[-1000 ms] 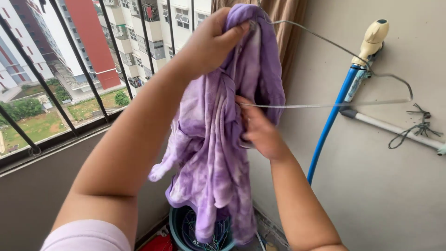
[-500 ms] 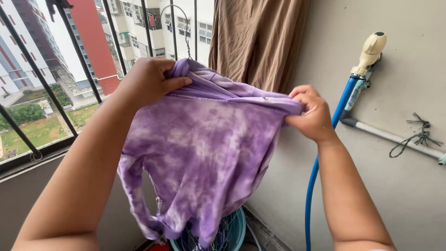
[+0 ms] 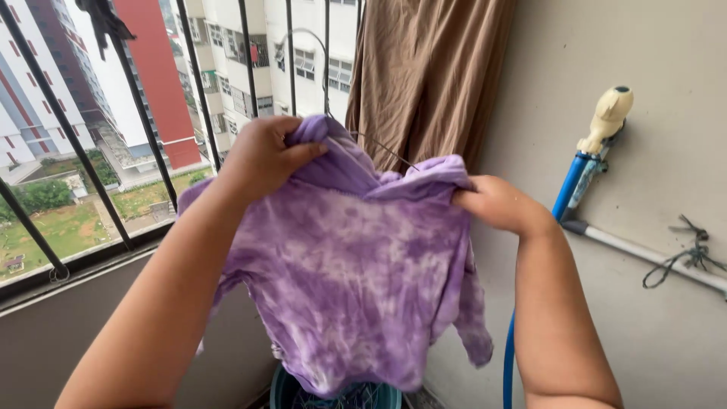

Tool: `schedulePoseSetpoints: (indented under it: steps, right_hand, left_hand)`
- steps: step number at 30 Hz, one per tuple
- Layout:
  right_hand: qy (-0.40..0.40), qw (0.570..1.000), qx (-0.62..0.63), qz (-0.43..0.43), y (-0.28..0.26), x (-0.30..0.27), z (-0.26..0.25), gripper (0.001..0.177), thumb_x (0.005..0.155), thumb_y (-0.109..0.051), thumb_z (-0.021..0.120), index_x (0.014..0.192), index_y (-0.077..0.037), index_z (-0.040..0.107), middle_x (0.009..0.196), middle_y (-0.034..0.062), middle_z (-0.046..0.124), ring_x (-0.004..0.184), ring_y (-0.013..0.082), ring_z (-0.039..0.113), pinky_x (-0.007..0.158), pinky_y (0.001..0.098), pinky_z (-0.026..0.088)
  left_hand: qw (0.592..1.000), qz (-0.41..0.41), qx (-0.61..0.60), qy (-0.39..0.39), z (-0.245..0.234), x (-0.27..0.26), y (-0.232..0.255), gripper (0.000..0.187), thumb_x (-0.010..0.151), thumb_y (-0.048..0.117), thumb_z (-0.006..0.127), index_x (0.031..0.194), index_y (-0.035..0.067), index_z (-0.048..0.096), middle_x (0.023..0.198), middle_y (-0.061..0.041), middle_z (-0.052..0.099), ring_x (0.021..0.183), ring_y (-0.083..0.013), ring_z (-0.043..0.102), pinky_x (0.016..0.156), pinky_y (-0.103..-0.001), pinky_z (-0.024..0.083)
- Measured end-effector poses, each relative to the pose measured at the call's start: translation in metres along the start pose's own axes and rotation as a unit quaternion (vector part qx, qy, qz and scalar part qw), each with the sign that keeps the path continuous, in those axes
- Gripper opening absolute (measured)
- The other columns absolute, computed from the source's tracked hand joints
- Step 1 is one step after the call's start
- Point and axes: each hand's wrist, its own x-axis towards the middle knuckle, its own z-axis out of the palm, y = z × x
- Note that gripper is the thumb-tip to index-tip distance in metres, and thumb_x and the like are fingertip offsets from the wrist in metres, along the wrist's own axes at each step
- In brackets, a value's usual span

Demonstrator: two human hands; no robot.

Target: Removing wet clothes from a washing machine and hanging them on a clothesline using hangers.

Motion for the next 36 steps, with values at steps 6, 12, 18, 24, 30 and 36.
schedulePoseSetpoints:
  steps: [6, 12, 18, 24, 30, 36]
  right_hand:
    - [0.060, 0.993, 0.066, 0.080, 0.013, -0.001, -0.021, 0.031, 0.092, -0.002, 0.053, 0.115, -0.001, 0.074, 0.101, 0.0036, 0.073, 0.093, 0.0146, 0.062, 0.083, 0.0306, 0.051]
    - [0.220, 0.972, 0.036, 0.074, -0.051, 0.008, -0.037, 0.031, 0.092, 0.003, 0.053, 0.119, 0.000, 0.069, 0.097, 0.0065, 0.067, 0.086, 0.0166, 0.058, 0.075, 0.0325, 0.048]
    - [0.081, 0.979, 0.155, 0.105, -0.112, 0.009, -0.041, 0.053, 0.083, -0.004, 0.066, 0.134, -0.013, 0.053, 0.123, -0.0080, 0.065, 0.111, 0.0078, 0.066, 0.093, 0.0244, 0.052]
    - [0.043, 0.989, 0.016, 0.139, 0.002, -0.022, -0.010, 0.035, 0.106, -0.032, 0.061, 0.117, -0.001, 0.073, 0.101, 0.0061, 0.076, 0.097, 0.0139, 0.065, 0.087, 0.0291, 0.052]
    - [0.070, 0.994, 0.067, 0.045, -0.031, -0.011, -0.002, 0.028, 0.101, -0.032, 0.061, 0.109, -0.007, 0.071, 0.093, 0.0075, 0.073, 0.084, 0.0113, 0.066, 0.077, 0.0289, 0.053]
    - [0.345, 0.826, -0.443, -0.043, -0.029, -0.010, -0.018, 0.025, 0.099, -0.032, 0.073, 0.093, -0.009, 0.064, 0.072, 0.0132, 0.065, 0.065, 0.0356, 0.065, 0.058, 0.0462, 0.049]
  left_hand:
    - [0.998, -0.015, -0.050, -0.038, 0.014, 0.011, -0.013, 0.021, 0.090, 0.026, 0.075, 0.097, 0.006, 0.075, 0.077, -0.009, 0.073, 0.067, -0.0223, 0.066, 0.066, -0.038, 0.054]
    - [0.984, 0.059, 0.156, 0.057, 0.042, 0.016, -0.010, 0.013, 0.095, 0.022, 0.070, 0.101, 0.011, 0.075, 0.097, -0.012, 0.067, 0.083, -0.0357, 0.067, 0.069, -0.047, 0.053]
    - [0.992, 0.123, 0.032, 0.009, 0.057, 0.015, 0.004, 0.016, 0.090, 0.023, 0.076, 0.098, 0.008, 0.074, 0.091, -0.010, 0.066, 0.078, -0.0322, 0.066, 0.069, -0.044, 0.052]
    - [0.986, -0.016, -0.167, -0.008, 0.037, 0.015, -0.013, 0.021, 0.091, 0.023, 0.076, 0.098, 0.003, 0.076, 0.074, -0.001, 0.068, 0.067, -0.0076, 0.058, 0.061, -0.030, 0.050]
    - [0.965, -0.043, -0.255, -0.041, 0.040, 0.015, -0.028, 0.030, 0.098, 0.029, 0.070, 0.102, 0.000, 0.076, 0.080, 0.004, 0.067, 0.072, -0.0038, 0.054, 0.063, -0.025, 0.049]
    - [0.978, 0.014, -0.189, -0.088, 0.015, 0.011, -0.035, 0.045, 0.091, 0.030, 0.075, 0.128, 0.006, 0.063, 0.099, -0.003, 0.072, 0.087, -0.0100, 0.066, 0.078, -0.028, 0.057]
